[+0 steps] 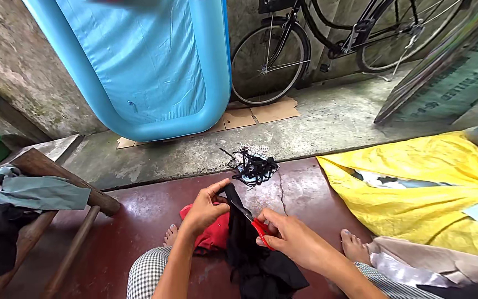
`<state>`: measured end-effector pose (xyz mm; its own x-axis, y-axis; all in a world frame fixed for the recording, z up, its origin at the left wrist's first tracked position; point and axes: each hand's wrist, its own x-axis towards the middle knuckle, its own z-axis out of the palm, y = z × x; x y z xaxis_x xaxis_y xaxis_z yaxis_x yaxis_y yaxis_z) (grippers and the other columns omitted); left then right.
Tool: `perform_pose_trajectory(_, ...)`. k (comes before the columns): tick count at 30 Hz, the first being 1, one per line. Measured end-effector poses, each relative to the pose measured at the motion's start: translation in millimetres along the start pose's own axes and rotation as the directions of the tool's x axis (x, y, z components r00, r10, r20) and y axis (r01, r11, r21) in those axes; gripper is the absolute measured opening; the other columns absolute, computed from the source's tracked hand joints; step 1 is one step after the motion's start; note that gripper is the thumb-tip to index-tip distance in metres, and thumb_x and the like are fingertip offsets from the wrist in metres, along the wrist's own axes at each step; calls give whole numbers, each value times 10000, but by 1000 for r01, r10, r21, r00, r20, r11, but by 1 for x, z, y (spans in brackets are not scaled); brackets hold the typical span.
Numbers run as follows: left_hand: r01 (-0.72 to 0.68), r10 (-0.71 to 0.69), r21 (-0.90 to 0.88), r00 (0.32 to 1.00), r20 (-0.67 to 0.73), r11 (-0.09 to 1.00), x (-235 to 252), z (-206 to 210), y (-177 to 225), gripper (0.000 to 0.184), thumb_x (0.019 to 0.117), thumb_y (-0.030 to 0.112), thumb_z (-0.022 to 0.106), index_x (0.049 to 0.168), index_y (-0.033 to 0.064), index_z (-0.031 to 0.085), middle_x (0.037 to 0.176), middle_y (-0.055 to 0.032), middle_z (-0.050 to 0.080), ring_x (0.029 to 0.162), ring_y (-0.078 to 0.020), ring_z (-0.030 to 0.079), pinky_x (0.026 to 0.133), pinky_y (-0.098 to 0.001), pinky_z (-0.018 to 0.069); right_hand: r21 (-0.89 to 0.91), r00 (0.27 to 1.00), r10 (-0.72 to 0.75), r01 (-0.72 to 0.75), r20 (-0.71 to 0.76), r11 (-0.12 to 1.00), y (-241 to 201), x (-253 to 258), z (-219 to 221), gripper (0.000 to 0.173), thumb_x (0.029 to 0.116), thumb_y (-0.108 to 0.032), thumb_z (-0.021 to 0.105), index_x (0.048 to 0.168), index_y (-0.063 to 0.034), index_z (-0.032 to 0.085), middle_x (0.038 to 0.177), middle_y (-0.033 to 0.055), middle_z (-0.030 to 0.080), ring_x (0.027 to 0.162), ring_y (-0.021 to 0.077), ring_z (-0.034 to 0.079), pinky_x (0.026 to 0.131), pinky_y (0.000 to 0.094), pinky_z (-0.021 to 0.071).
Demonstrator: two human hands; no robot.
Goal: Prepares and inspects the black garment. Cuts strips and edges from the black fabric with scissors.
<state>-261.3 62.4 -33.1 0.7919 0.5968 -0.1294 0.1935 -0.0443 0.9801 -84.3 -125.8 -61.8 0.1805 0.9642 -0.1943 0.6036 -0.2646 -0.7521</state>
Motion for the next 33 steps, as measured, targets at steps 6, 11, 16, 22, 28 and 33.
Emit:
perform_pose_trajectory(6, -27, 17, -110, 996, -91, 994, 0, 10, 0, 792, 795, -96, 755, 1493, 212, 543, 1440, -50, 577, 845, -227, 717, 793, -406, 627, 0, 1000, 11, -11, -27, 1000, -1, 1, -3, 349, 910, -368, 753, 1175, -188, 615, 812, -9, 686, 728, 148, 679, 695, 403, 581)
perform_pose_trajectory(11, -78, 56, -148, 987, -147, 986, 0, 16, 0, 840, 779, -134, 760, 1496, 244, 541, 1442, -42, 575, 794, -234, 714, 764, -412, 634, 159, 1000, -6, 3, 22, 987, 2, 4, -2, 374, 893, -383, 768, 1177, -193, 617, 865, -23, 701, 764, 114, 689, 712, 338, 590)
perform_pose_trajectory(16, -137, 112, -200, 985, -133, 970, -4, 15, 3, 844, 773, -137, 746, 1486, 270, 552, 1430, -43, 580, 760, -234, 693, 739, -410, 627, 577, 985, -82, -23, 155, 816, -1, 6, 3, 478, 874, -359, 792, 1241, -140, 580, 862, 34, 673, 741, 156, 676, 668, 329, 583)
perform_pose_trajectory(22, -151, 141, -177, 988, -65, 973, -6, 13, 3, 882, 763, -118, 758, 1500, 311, 532, 1451, -23, 564, 720, -222, 691, 715, -408, 636, 709, 974, -92, -83, 205, 700, -6, 6, 6, 497, 874, -310, 793, 1275, -124, 563, 934, 61, 679, 825, 182, 699, 763, 366, 607)
perform_pose_trajectory(28, -149, 139, -175, 988, -65, 973, -6, 12, 3, 895, 767, -117, 756, 1515, 309, 511, 1427, -42, 581, 706, -223, 684, 702, -399, 630, 752, 980, -82, -86, 183, 654, -13, 7, 11, 398, 916, -252, 748, 1246, -111, 575, 906, 77, 680, 796, 208, 709, 742, 409, 627)
perform_pose_trajectory(33, -99, 103, -161, 995, 13, 982, -7, 15, 4, 924, 778, -108, 762, 1541, 325, 472, 1438, -38, 581, 686, -208, 690, 695, -381, 631, 752, 982, -82, -73, 168, 655, -11, 7, 14, 509, 878, -323, 793, 1277, -117, 554, 945, 70, 681, 847, 200, 706, 789, 388, 613)
